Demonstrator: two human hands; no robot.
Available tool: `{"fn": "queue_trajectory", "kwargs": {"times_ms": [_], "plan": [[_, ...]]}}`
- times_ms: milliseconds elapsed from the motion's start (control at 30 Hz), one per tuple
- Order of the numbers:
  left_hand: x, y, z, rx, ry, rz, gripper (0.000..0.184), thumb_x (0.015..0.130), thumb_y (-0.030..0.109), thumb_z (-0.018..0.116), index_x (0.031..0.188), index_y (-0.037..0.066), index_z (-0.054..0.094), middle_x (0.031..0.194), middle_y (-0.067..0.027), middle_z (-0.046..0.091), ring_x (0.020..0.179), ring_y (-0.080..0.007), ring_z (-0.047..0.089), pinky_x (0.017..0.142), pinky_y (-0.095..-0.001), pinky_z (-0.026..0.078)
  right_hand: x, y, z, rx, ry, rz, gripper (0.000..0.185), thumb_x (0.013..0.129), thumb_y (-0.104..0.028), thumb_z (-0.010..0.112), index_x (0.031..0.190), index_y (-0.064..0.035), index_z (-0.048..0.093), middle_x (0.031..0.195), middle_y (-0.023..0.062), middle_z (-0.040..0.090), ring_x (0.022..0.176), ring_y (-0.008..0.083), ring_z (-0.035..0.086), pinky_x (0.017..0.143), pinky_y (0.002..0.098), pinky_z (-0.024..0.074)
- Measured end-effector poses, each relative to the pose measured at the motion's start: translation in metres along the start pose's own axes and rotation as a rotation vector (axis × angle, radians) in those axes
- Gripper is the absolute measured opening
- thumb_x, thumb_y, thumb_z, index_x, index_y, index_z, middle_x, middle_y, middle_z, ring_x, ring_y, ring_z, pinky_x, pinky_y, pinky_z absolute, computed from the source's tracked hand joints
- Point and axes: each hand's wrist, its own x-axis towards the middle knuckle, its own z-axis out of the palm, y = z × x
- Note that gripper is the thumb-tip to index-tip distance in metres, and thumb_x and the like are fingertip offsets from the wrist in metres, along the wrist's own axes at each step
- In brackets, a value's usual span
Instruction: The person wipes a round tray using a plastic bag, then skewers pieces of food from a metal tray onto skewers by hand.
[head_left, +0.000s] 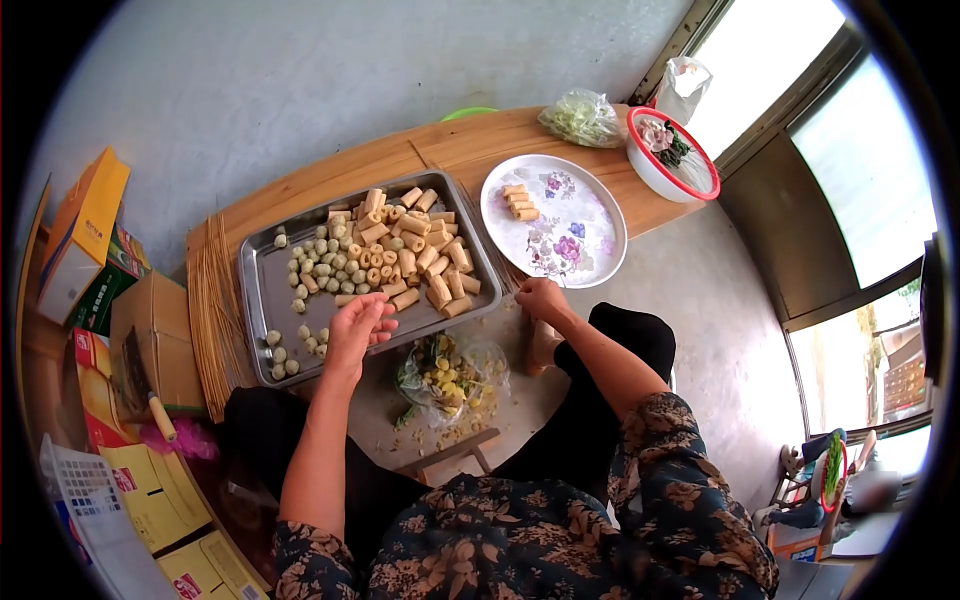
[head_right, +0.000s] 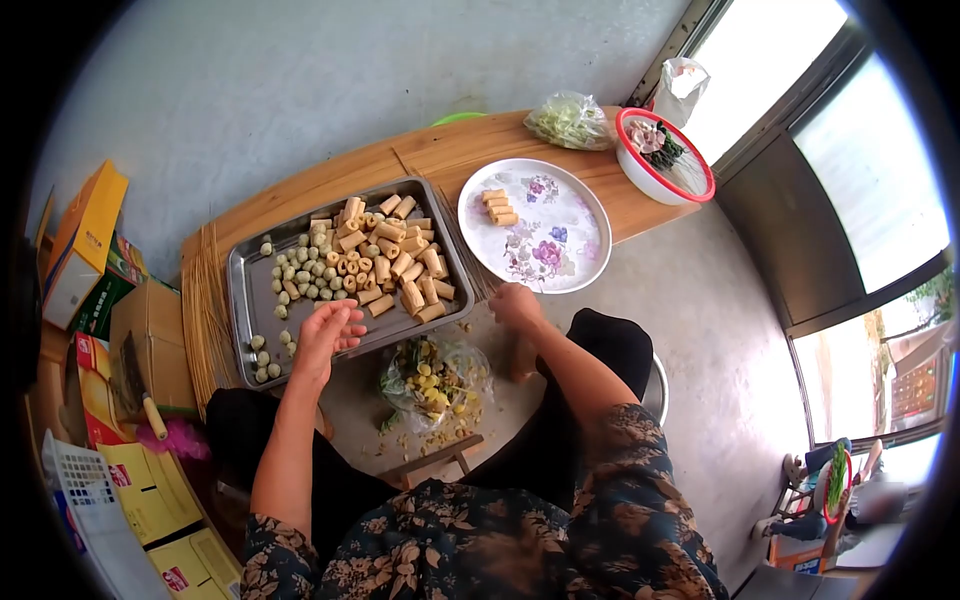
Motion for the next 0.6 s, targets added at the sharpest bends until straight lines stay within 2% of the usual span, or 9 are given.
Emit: {"fn": "queue_trajectory", "kwargs": {"times_ms": [67,100,167,200,267,367,433,533,600], "plan": [[-0.001,0.002,0.001,0.004,-0.002,0.003,0.030,0.094,0.026,0.053,0.113,0.004,0.056,0.098,-0.0060,0.062,0.081,-0.0142,0.062,0.067,-0.0266,0.050,-0.011,-0.008,-0.014,0.330,-0.194,0.082,0.021,0.079,-0.023,0.060,0.079,-0.0023,0.064,0.069,0.0079,0.064,0.062,0.0172,0.062,0.057,0.0296,0.0497],[-0.002,0.003,0.001,0.010,-0.003,0.004,0.031,0.093,0.027,0.053,0.113,0.004,0.056,0.098,-0.0061,0.062,0.081,-0.0143,0.062,0.067,-0.0268,0.050,-0.019,-0.014,-0.020,0.327,-0.192,0.081,0.021,0.079,-0.023,0.060,0.079,-0.0023,0.064,0.069,0.0079,0.064,0.062,0.0172,0.062,0.057,0.0296,0.0497],[0.000,0.002,0.002,0.011,-0.008,0.011,0.032,0.093,0.028,0.054,0.113,0.003,0.056,0.098,-0.0063,0.062,0.080,-0.0140,0.062,0.066,-0.0268,0.050,-0.044,-0.027,-0.030,0.826,-0.344,0.149,0.017,0.082,-0.020,0.059,0.081,-0.0036,0.062,0.067,0.0054,0.061,0.057,0.0134,0.057,0.051,0.0243,0.0455],[0.000,0.001,0.002,0.014,-0.011,0.016,0.033,0.093,0.029,0.054,0.114,0.003,0.056,0.098,-0.0065,0.062,0.078,-0.0136,0.063,0.065,-0.0268,0.050,-0.057,-0.031,-0.030,0.823,-0.344,0.147,0.017,0.082,-0.020,0.059,0.081,-0.0036,0.062,0.067,0.0054,0.061,0.057,0.0134,0.057,0.051,0.0243,0.0455],[-0.003,0.004,0.007,0.001,-0.011,-0.011,0.031,0.093,0.027,0.053,0.114,0.003,0.056,0.098,-0.0061,0.062,0.074,-0.0123,0.062,0.061,-0.0239,0.048,-0.090,-0.045,-0.024,1.111,-0.448,0.081,0.011,0.085,-0.018,0.058,0.085,-0.0066,0.059,0.066,0.0038,0.058,0.053,0.0123,0.053,0.048,0.0227,0.0424],[-0.004,0.001,0.013,-0.055,-0.002,-0.044,0.032,0.094,0.026,0.053,0.117,0.004,0.055,0.097,-0.0070,0.063,0.062,-0.0098,0.059,0.052,-0.0204,0.044,-0.151,-0.079,-0.016,0.967,-0.639,-0.080,0.014,0.089,-0.019,0.053,0.085,-0.0062,0.055,0.065,0.0021,0.057,0.054,0.0089,0.052,0.050,0.0206,0.0409],[-0.004,0.001,0.013,-0.227,-0.055,-0.056,0.036,0.094,0.028,0.053,0.120,0.004,0.053,0.099,-0.0087,0.062,0.056,-0.0087,0.054,0.046,-0.0205,0.040,-0.177,-0.089,-0.001,0.875,-0.776,-0.183,0.007,0.089,-0.012,0.053,0.086,-0.0050,0.055,0.068,0.0024,0.059,0.058,0.0076,0.053,0.052,0.0202,0.0426],[0.001,-0.005,0.005,-0.263,-0.071,-0.022,0.030,0.094,0.027,0.053,0.110,0.002,0.057,0.086,-0.0077,0.062,0.048,-0.0077,0.048,0.041,-0.0209,0.035,-0.187,-0.089,0.032,0.793,-0.908,-0.165,0.006,0.088,-0.009,0.053,0.086,-0.0044,0.055,0.072,0.0031,0.061,0.062,0.0077,0.055,0.055,0.0211,0.0437],[0.004,-0.010,0.002,-0.291,-0.080,-0.013,0.022,0.093,0.023,0.053,0.098,0.003,0.059,0.074,-0.0050,0.060,0.045,-0.0072,0.047,0.038,-0.0205,0.034,-0.185,-0.089,0.046,0.725,-0.880,-0.297,0.006,0.089,-0.010,0.053,0.088,-0.0050,0.054,0.074,0.0033,0.061,0.065,0.0082,0.058,0.056,0.0213,0.0438]]}}
